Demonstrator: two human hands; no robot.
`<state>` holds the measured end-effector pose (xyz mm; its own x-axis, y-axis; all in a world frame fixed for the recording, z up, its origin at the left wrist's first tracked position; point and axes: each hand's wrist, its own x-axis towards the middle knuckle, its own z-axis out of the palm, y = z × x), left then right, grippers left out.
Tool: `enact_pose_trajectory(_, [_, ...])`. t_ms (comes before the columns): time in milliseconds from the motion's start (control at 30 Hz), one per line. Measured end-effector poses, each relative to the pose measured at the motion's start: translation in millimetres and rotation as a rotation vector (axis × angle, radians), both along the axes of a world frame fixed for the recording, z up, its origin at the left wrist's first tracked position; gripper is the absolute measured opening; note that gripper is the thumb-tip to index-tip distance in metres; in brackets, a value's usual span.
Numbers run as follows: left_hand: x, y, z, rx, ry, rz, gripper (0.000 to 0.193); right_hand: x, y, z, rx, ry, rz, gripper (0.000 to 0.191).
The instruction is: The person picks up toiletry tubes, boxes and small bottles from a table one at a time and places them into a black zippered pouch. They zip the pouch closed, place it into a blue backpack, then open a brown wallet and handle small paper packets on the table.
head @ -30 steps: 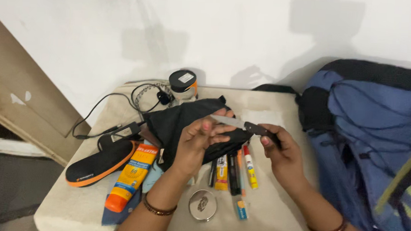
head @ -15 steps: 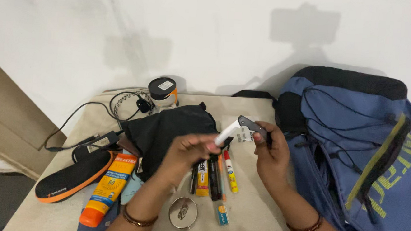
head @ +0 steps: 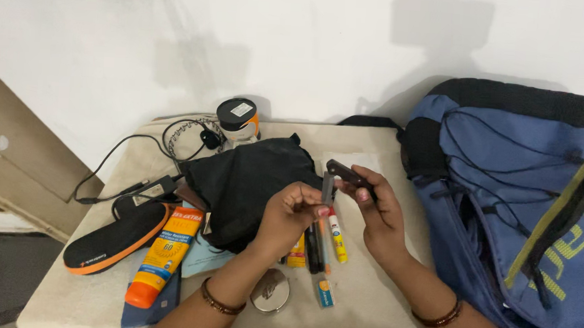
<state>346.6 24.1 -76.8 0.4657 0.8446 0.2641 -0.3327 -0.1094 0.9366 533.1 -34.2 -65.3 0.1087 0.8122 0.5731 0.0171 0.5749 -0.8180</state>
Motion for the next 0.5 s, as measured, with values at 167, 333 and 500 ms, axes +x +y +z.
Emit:
enact_pose_trajectory(167, [2,1,-9,0.035,-0.032,-0.027,0.017,-15,0,-4,-0.098,-0.042,0.080,0.049])
enact_pose_trajectory(333, [0,1,-15,0.055,-0.006,-0.037,0.021,-35,-10,-7,-0.148,-0.049,0.274,0.066])
enact_pose_trajectory(500, [-3,2,-13,-0.080,-0.125,-0.102,0.022,-33,-12,-2,-0.242,-0.094,0.166,0.067])
